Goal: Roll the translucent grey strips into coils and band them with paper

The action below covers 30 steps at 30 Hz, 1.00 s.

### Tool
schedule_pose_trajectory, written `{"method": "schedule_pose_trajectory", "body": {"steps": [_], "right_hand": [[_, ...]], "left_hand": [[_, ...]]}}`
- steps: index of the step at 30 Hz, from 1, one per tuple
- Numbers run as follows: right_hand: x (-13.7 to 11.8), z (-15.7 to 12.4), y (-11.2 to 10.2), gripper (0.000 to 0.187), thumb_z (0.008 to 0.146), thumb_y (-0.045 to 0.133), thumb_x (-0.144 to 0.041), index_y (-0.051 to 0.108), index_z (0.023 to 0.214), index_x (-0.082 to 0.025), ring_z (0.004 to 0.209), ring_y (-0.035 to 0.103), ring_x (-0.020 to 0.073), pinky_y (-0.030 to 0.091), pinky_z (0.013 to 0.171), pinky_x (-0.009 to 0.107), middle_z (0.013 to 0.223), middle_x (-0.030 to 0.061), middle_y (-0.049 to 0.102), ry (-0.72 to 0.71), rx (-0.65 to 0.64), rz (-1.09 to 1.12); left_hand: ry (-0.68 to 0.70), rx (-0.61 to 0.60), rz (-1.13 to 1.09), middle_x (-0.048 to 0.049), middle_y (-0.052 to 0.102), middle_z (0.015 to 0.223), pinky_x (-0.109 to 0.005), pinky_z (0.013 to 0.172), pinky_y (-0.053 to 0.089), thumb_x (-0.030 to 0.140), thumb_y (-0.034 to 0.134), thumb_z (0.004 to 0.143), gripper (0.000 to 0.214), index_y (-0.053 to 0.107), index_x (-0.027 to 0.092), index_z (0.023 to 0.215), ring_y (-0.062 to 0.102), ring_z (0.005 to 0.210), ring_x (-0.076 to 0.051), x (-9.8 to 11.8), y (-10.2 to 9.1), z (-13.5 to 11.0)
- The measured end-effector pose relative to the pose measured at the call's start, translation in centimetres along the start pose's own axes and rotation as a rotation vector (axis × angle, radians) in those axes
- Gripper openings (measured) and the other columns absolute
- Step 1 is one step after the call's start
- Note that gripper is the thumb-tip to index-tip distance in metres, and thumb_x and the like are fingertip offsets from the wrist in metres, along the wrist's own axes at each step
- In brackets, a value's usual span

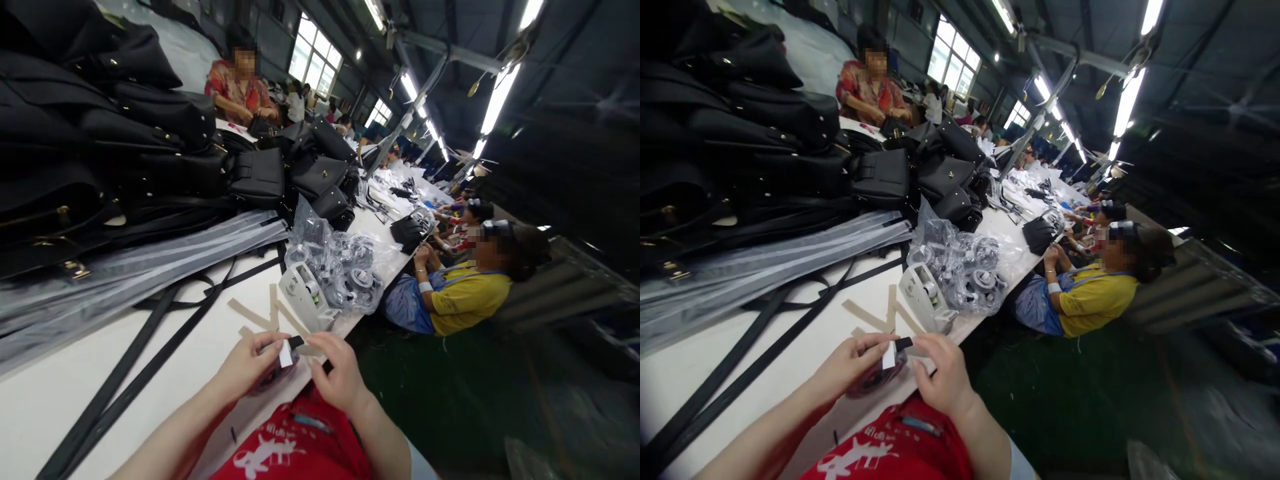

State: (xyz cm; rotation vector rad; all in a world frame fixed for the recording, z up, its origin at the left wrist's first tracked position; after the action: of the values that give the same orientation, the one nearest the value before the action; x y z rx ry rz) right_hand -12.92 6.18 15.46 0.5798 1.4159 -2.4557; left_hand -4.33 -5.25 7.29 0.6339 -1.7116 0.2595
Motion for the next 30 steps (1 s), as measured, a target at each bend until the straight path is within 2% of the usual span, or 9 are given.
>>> {"method": "schedule_pose_trajectory", "body": {"steps": [2, 4, 6, 8, 12, 20, 24, 26, 30], "right_hand": [[4.5, 0.4, -2.6, 0.029, 0.083, 0.057, -0.021, 0.061, 0.112, -0.018, 0.093, 0.061, 0.0202, 0.051, 0.086, 0.035, 0.103, 0.0090, 0.065, 0.174, 0.178, -0.071], [9.3, 0.3, -4.0, 0.036, 0.078, 0.065, -0.025, 0.060, 0.112, -0.016, 0.079, 0.060, 0.0184, 0.052, 0.075, 0.034, 0.100, 0.0092, 0.064, 0.354, 0.255, -0.123], [13.4, 0.4, -3.1, 0.054, 0.069, 0.074, -0.028, 0.057, 0.119, -0.016, 0.073, 0.058, 0.0163, 0.052, 0.070, 0.033, 0.105, 0.0096, 0.064, 0.465, 0.159, -0.030], [15.5, 0.5, -1.1, 0.062, 0.066, 0.077, -0.029, 0.056, 0.123, -0.018, 0.073, 0.059, 0.0148, 0.052, 0.070, 0.031, 0.110, 0.0090, 0.063, 0.487, 0.012, 0.132], [16.0, 0.8, 0.7, 0.045, 0.067, 0.078, -0.031, 0.065, 0.108, -0.020, 0.071, 0.057, 0.0139, 0.051, 0.069, 0.029, 0.098, 0.0045, 0.060, 0.439, -0.066, 0.183], [14.2, 1.3, 2.4, 0.039, 0.064, 0.083, -0.031, 0.066, 0.097, -0.019, 0.069, 0.055, 0.0152, 0.050, 0.066, 0.029, 0.092, 0.0047, 0.059, 0.394, 0.109, 0.204], [13.3, 2.4, 3.4, 0.038, 0.061, 0.084, -0.033, 0.069, 0.093, -0.021, 0.088, 0.059, 0.0208, 0.050, 0.081, 0.033, 0.098, 0.0068, 0.062, 0.338, 0.101, 0.256], [13.3, 3.0, 3.8, 0.028, 0.067, 0.079, -0.038, 0.072, 0.088, -0.021, 0.095, 0.060, 0.0217, 0.048, 0.088, 0.035, 0.100, 0.0074, 0.064, 0.315, 0.072, 0.362], [15.5, 3.4, 4.7, 0.035, 0.083, 0.059, -0.048, 0.074, 0.075, -0.018, 0.085, 0.062, 0.0191, 0.048, 0.082, 0.032, 0.084, 0.0071, 0.067, 0.509, 0.083, 0.672]], "left_hand": [[-0.020, 0.014, -0.026, 0.0034, 0.052, 0.048, -0.021, 0.043, 0.027, 0.065, 0.065, 0.065, 0.064, 0.070, 0.011, 0.100, 0.039, 0.041, -0.010, 0.2, -1.1, 0.1], [-0.021, 0.012, -0.055, 0.0046, 0.049, 0.046, -0.020, 0.043, 0.025, 0.065, 0.065, 0.066, 0.067, 0.069, 0.011, 0.103, 0.039, 0.041, -0.010, 0.4, -1.8, 0.2], [-0.038, 0.005, -0.074, 0.0052, 0.048, 0.045, -0.020, 0.043, 0.024, 0.066, 0.066, 0.065, 0.069, 0.068, 0.010, 0.105, 0.038, 0.041, -0.009, 0.2, -2.1, 0.4], [-0.070, -0.002, -0.083, 0.0058, 0.047, 0.043, -0.019, 0.042, 0.022, 0.067, 0.066, 0.064, 0.071, 0.068, 0.010, 0.106, 0.036, 0.040, -0.009, -0.3, -2.1, 0.5], [-0.099, 0.021, -0.095, 0.0038, 0.052, 0.047, -0.019, 0.042, 0.023, 0.067, 0.067, 0.064, 0.068, 0.069, 0.012, 0.104, 0.039, 0.041, -0.009, -1.0, -1.9, 0.6], [-0.113, 0.153, -0.073, -0.0032, 0.066, 0.064, -0.022, 0.050, 0.037, 0.058, 0.073, 0.066, 0.055, 0.072, 0.013, 0.098, 0.051, 0.051, -0.013, -1.1, -2.1, 1.8], [-0.019, 0.215, -0.077, -0.0064, 0.070, 0.076, -0.028, 0.064, 0.047, 0.052, 0.075, 0.066, 0.051, 0.073, 0.014, 0.101, 0.061, 0.067, -0.019, 2.2, -1.7, 3.5], [0.066, 0.237, -0.045, -0.0070, 0.071, 0.079, -0.029, 0.066, 0.048, 0.051, 0.074, 0.068, 0.053, 0.071, 0.013, 0.105, 0.062, 0.069, -0.020, 4.7, -1.8, 4.6], [0.235, 0.326, 0.011, -0.0068, 0.070, 0.079, -0.026, 0.061, 0.047, 0.053, 0.073, 0.069, 0.057, 0.069, 0.012, 0.109, 0.061, 0.067, -0.018, 9.1, -3.1, 6.2]]}}
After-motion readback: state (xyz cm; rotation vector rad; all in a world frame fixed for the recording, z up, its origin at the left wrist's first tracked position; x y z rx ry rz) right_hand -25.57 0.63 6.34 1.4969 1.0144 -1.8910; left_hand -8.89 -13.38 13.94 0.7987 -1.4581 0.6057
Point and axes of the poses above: each hand's wrist, its own z-axis towards the middle knuckle, its own y-axis out of the palm, x = y × z, the point moved 10 cm from there along z, towards the middle knuckle
